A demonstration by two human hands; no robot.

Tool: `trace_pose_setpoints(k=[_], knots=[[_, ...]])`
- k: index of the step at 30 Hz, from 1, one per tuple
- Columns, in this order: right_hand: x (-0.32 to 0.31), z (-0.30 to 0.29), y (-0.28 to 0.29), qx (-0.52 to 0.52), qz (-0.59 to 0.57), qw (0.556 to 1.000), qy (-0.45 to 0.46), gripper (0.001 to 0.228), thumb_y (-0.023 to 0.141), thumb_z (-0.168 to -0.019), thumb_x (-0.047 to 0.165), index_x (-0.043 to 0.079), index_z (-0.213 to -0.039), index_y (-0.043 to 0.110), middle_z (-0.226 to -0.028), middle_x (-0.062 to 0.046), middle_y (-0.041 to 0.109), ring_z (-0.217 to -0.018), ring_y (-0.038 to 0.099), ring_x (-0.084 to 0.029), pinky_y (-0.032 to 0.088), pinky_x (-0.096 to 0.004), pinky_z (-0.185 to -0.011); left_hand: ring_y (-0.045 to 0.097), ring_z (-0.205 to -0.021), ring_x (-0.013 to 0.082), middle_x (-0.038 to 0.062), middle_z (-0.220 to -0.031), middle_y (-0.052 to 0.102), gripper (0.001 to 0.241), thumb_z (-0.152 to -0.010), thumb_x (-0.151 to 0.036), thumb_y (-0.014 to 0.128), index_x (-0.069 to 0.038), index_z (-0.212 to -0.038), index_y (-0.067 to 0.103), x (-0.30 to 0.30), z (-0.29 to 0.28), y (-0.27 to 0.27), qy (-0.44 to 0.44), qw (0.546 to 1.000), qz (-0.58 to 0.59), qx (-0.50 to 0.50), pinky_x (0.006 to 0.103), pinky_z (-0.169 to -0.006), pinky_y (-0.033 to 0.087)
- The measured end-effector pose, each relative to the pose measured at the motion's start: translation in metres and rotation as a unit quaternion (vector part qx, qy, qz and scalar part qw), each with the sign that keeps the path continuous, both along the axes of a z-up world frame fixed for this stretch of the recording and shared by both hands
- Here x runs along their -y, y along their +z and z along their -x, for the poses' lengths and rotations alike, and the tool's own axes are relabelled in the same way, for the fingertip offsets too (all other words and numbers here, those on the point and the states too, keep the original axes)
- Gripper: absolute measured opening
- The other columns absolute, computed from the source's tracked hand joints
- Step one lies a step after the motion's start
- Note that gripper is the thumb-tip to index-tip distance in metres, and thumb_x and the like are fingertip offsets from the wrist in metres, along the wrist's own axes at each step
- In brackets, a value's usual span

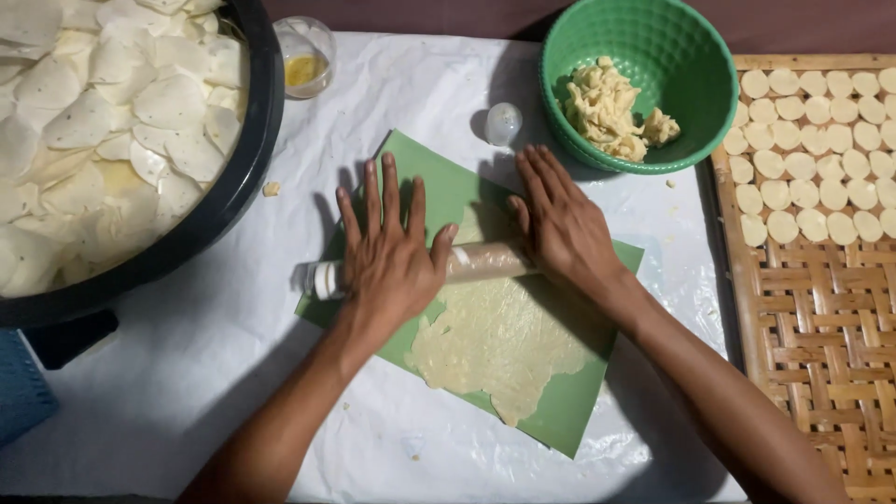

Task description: Rolling out dough on a mat and cutting it into small circles using a round cutter

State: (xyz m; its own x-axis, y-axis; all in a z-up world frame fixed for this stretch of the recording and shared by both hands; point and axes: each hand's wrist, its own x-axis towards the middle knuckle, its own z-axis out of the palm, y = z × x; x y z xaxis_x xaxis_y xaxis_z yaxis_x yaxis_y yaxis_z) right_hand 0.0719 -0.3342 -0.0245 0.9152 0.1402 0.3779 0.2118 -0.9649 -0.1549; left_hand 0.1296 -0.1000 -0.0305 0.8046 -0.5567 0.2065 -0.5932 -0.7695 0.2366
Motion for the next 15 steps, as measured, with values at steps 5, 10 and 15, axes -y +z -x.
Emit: trace_pose_setpoints(k=[5, 10, 15], knots=[[-0.007, 0.004, 0.017, -0.092, -0.050, 0.994, -0.023, 0.069, 0.036, -0.108, 0.044, -0.006, -0.154, 0.034, -0.158, -0.027, 0.039, -0.149, 0.035, -0.038, 0.030, -0.045, -0.121, 0.007, -0.158, 0.0409, 0.027, -0.169, 0.011, 0.078, -0.108, -0.055, 0.027, 0.003, -0.160, 0.032, -0.002, 0.008, 0.006, -0.004, 1.000, 0.000, 0.025, 0.0673, -0.123, 0.004], [-0.023, 0.083, -0.002, -0.064, 0.012, 0.998, -0.020, 0.076, 0.030, -0.109, 0.049, -0.008, -0.159, 0.027, -0.161, -0.027, 0.041, -0.152, 0.037, -0.039, 0.027, -0.048, -0.128, 0.036, -0.152, 0.0374, 0.027, -0.161, 0.041, 0.064, -0.109, -0.041, 0.037, 0.008, -0.149, 0.050, -0.022, 0.089, 0.006, -0.018, 0.996, 0.004, 0.082, 0.0549, -0.126, 0.022], [-0.035, 0.157, -0.010, -0.078, 0.051, 0.996, -0.017, 0.065, 0.035, -0.109, 0.037, -0.005, -0.159, 0.032, -0.164, -0.023, 0.038, -0.153, 0.037, -0.037, 0.029, -0.048, -0.127, 0.029, -0.157, 0.0331, 0.020, -0.168, 0.029, 0.068, -0.107, -0.035, 0.047, 0.003, -0.160, 0.026, -0.052, 0.158, 0.004, -0.062, 0.998, -0.022, 0.014, 0.0450, -0.128, 0.026]])
